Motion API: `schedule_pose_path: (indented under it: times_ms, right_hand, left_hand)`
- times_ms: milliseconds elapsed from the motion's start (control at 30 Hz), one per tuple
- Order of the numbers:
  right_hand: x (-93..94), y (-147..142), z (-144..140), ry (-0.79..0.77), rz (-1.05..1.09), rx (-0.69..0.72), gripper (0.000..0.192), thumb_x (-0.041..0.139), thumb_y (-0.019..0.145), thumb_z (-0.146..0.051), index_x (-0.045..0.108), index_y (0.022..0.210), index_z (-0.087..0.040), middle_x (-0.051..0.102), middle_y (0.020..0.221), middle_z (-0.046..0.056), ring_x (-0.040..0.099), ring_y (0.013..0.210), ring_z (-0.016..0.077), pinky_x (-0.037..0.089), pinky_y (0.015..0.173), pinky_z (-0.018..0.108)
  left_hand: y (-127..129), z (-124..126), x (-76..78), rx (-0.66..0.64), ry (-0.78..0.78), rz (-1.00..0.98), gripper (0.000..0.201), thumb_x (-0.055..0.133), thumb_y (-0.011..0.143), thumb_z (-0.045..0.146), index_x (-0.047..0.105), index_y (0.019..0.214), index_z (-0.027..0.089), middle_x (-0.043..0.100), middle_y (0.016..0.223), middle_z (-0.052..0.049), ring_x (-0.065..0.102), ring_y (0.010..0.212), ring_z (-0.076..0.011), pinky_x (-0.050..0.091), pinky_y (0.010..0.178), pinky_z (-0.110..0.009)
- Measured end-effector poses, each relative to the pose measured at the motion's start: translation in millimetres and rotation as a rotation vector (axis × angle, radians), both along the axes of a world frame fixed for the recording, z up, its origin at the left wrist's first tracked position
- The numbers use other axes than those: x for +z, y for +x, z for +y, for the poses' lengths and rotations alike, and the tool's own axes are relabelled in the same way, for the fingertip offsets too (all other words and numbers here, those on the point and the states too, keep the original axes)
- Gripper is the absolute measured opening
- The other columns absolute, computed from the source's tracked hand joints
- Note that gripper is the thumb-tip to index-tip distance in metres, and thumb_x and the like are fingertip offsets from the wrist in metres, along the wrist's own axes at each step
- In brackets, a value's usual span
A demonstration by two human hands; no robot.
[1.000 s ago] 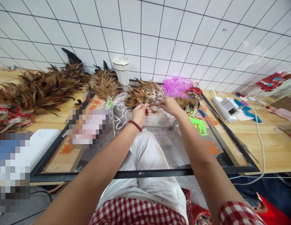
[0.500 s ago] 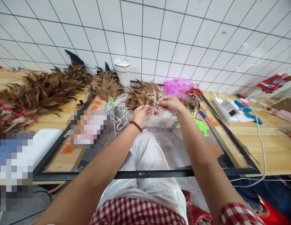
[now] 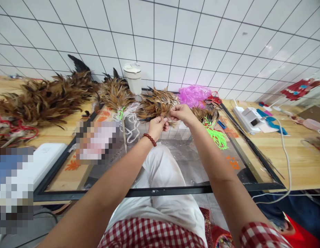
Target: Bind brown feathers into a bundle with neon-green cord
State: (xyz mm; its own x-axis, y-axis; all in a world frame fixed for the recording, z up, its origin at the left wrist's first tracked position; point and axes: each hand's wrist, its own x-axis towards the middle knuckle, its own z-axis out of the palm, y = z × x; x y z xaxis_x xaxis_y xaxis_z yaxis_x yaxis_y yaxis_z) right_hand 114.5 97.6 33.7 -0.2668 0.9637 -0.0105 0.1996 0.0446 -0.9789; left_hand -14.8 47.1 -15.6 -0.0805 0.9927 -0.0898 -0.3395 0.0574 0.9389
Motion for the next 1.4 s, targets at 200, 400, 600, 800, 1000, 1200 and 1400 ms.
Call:
schedule_pose_path:
  times_ms: [200, 400, 600, 800, 1000, 1200, 1400]
  right_hand:
    - [3.3, 17.2, 5.7, -0.062, 0.053, -0.126, 0.022, 0.081, 0.064, -0.019, 0.061, 0.059, -0.013, 0.060, 0.049, -0.003, 0.050, 0.042, 0.0038, 0.039, 0.038, 0.012]
    - [7.0, 15.4, 0.6, -0.265, 0.221, 0.066, 0.013, 0.075, 0.069, -0.013, 0.063, 0.065, -0.011, 0.067, 0.057, 0.001, 0.057, 0.045, 0.0055, 0.047, 0.043, 0.014]
    - [2.8, 3.3, -2.9, -0.261, 0.242, 0.107, 0.011, 0.074, 0.072, -0.014, 0.064, 0.067, -0.011, 0.068, 0.057, 0.002, 0.062, 0.049, 0.0073, 0.053, 0.049, 0.014]
    - [0.5, -10.2, -8.3, -0.267, 0.263, 0.084, 0.010, 0.071, 0.074, -0.013, 0.064, 0.067, -0.012, 0.069, 0.058, 0.003, 0.064, 0.051, 0.0081, 0.055, 0.053, 0.015]
    - [9.9, -0.7, -6.6, -0.225, 0.169, 0.019, 0.012, 0.070, 0.073, -0.010, 0.062, 0.064, -0.011, 0.064, 0.052, 0.000, 0.054, 0.041, 0.0052, 0.044, 0.038, 0.012]
    - [8.3, 9.3, -0.3, -0.209, 0.211, -0.008, 0.016, 0.074, 0.069, -0.014, 0.060, 0.061, -0.013, 0.058, 0.048, -0.003, 0.048, 0.040, 0.0045, 0.037, 0.036, 0.013]
    - [-0.5, -8.5, -3.2, -0.034, 0.100, -0.061, 0.020, 0.076, 0.068, -0.018, 0.059, 0.059, -0.015, 0.051, 0.044, -0.006, 0.044, 0.040, 0.0030, 0.033, 0.037, 0.012]
  left_hand:
    - [-3.1, 2.3, -0.1, 0.015, 0.009, -0.103, 0.013, 0.061, 0.082, 0.019, 0.057, 0.071, 0.013, 0.051, 0.053, 0.005, 0.046, 0.041, -0.0046, 0.036, 0.041, -0.017]
    - [-3.3, 3.4, 0.5, 0.059, -0.025, -0.208, 0.011, 0.059, 0.084, 0.016, 0.055, 0.074, 0.012, 0.061, 0.065, 0.000, 0.060, 0.052, -0.0077, 0.050, 0.054, -0.021]
    - [-5.1, 3.5, 1.2, -0.014, -0.050, -0.215, 0.012, 0.063, 0.083, 0.020, 0.056, 0.077, 0.013, 0.067, 0.069, -0.004, 0.063, 0.054, -0.0108, 0.053, 0.058, -0.024]
    - [-3.8, 5.0, 0.4, 0.042, -0.050, -0.185, 0.013, 0.057, 0.086, 0.016, 0.055, 0.073, 0.012, 0.059, 0.053, 0.001, 0.055, 0.044, -0.0069, 0.047, 0.051, -0.019]
    - [-2.9, 5.5, 0.7, 0.134, -0.034, -0.222, 0.015, 0.056, 0.086, 0.016, 0.054, 0.072, 0.013, 0.054, 0.053, 0.005, 0.049, 0.041, -0.0046, 0.040, 0.045, -0.017]
    - [-4.6, 1.8, 3.9, 0.039, -0.019, -0.283, 0.007, 0.061, 0.082, 0.015, 0.055, 0.078, 0.013, 0.068, 0.082, -0.003, 0.064, 0.062, -0.0091, 0.052, 0.063, -0.024]
    - [-8.7, 2.3, 4.0, -0.033, -0.041, -0.294, 0.011, 0.064, 0.081, 0.017, 0.056, 0.076, 0.012, 0.064, 0.067, -0.001, 0.063, 0.061, -0.0083, 0.051, 0.065, -0.022]
